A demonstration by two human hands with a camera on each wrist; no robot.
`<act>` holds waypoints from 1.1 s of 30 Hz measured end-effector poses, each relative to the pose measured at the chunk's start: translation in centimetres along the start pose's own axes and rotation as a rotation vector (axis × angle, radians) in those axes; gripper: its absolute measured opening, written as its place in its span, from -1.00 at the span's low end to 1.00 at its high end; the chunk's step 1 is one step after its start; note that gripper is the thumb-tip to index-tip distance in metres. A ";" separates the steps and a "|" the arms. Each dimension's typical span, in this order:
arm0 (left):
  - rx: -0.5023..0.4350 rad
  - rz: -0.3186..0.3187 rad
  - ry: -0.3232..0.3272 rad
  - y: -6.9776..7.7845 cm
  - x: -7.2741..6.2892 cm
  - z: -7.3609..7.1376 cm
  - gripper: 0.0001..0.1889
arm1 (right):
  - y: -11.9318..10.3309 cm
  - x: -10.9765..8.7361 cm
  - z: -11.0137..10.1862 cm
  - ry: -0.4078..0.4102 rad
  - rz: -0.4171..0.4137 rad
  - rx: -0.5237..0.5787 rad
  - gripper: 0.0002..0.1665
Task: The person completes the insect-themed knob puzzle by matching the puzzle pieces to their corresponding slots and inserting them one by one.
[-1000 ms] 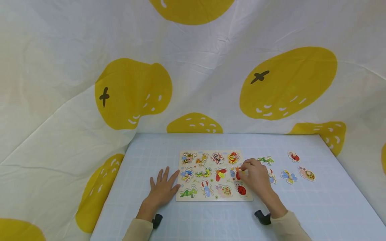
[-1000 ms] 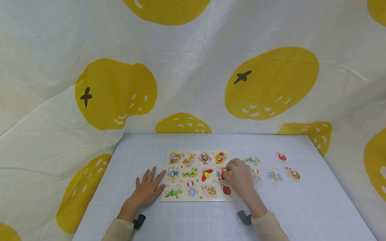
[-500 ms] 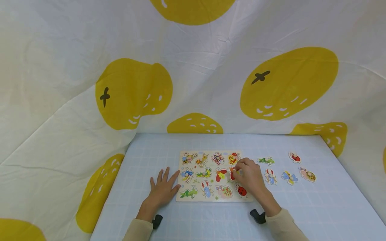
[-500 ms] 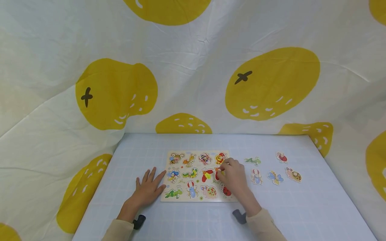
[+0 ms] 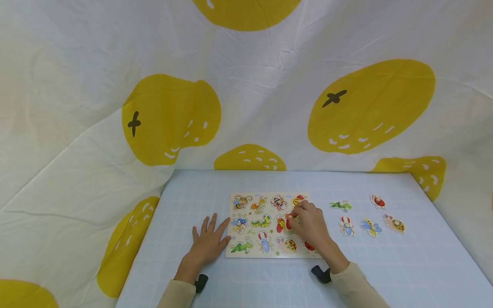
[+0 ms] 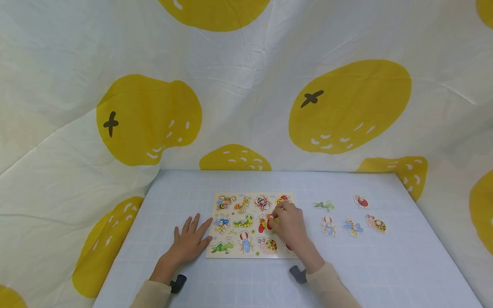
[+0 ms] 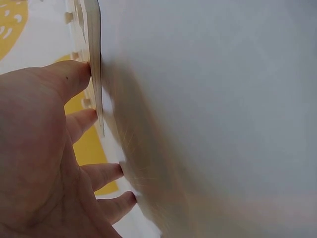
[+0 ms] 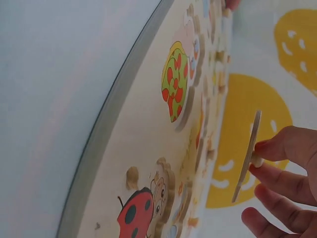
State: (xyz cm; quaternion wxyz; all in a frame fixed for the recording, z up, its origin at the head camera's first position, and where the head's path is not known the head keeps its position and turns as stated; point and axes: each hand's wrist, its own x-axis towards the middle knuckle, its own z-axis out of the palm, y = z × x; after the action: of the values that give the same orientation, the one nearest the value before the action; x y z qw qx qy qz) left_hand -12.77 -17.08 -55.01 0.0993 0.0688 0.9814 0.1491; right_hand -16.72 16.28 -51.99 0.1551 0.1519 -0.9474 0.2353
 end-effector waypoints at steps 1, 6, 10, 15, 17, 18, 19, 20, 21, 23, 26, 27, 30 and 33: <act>0.000 -0.003 -0.003 0.0 0.0 0.0 -0.35 | -0.1 0.0 0.1 -0.002 -0.003 0.003 -0.88; 0.001 -0.012 -0.005 -0.1 0.1 0.1 -0.34 | -0.7 0.3 0.6 -0.020 -0.004 0.004 -0.87; 0.001 -0.011 -0.001 -0.1 0.0 0.1 -0.35 | -1.2 0.6 1.0 -0.065 0.007 -0.014 -0.87; 0.003 -0.009 0.003 -0.1 -0.1 0.1 -0.34 | -1.6 0.8 1.4 -0.118 0.019 -0.044 -0.84; 0.004 -0.009 0.003 -0.1 -0.1 0.1 -0.34 | -1.6 0.9 1.5 -0.132 0.024 -0.055 -0.82; 0.004 -0.009 0.005 -0.1 -0.1 0.1 -0.34 | -1.5 1.0 1.6 -0.137 0.027 -0.059 -0.82; 0.004 -0.009 0.004 -0.1 -0.1 0.1 -0.34 | -1.5 1.0 1.7 -0.144 0.030 -0.064 -0.81; 0.005 -0.010 0.002 -0.1 -0.1 0.1 -0.34 | -1.5 1.1 1.8 -0.149 0.033 -0.066 -0.80; 0.007 -0.010 0.001 -0.1 -0.1 0.1 -0.34 | -1.5 1.1 1.8 -0.155 0.036 -0.070 -0.80; 0.008 -0.008 -0.002 -0.1 0.0 0.1 -0.34 | -1.5 1.2 2.0 -0.168 0.046 -0.076 -0.80; 0.011 -0.007 -0.009 -0.1 0.0 0.1 -0.35 | -1.4 1.2 2.2 -0.180 0.052 -0.087 -0.78; 0.008 -0.006 -0.008 0.0 0.0 0.1 -0.35 | -1.4 1.2 2.3 -0.186 0.056 -0.090 -0.78; 0.002 -0.004 -0.010 0.0 -0.1 0.0 -0.35 | -1.3 1.2 2.5 -0.197 0.059 -0.106 -0.77; -0.008 0.003 -0.008 0.0 -0.1 -0.1 -0.36 | -1.3 1.2 2.6 -0.201 0.061 -0.118 -0.76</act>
State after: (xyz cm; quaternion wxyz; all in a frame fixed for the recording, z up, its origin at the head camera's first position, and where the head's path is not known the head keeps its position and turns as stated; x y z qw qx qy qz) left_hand -12.68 -17.13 -54.93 0.1032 0.0703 0.9803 0.1527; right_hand -17.91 13.63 -53.20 0.0608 0.1363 -0.9745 0.1676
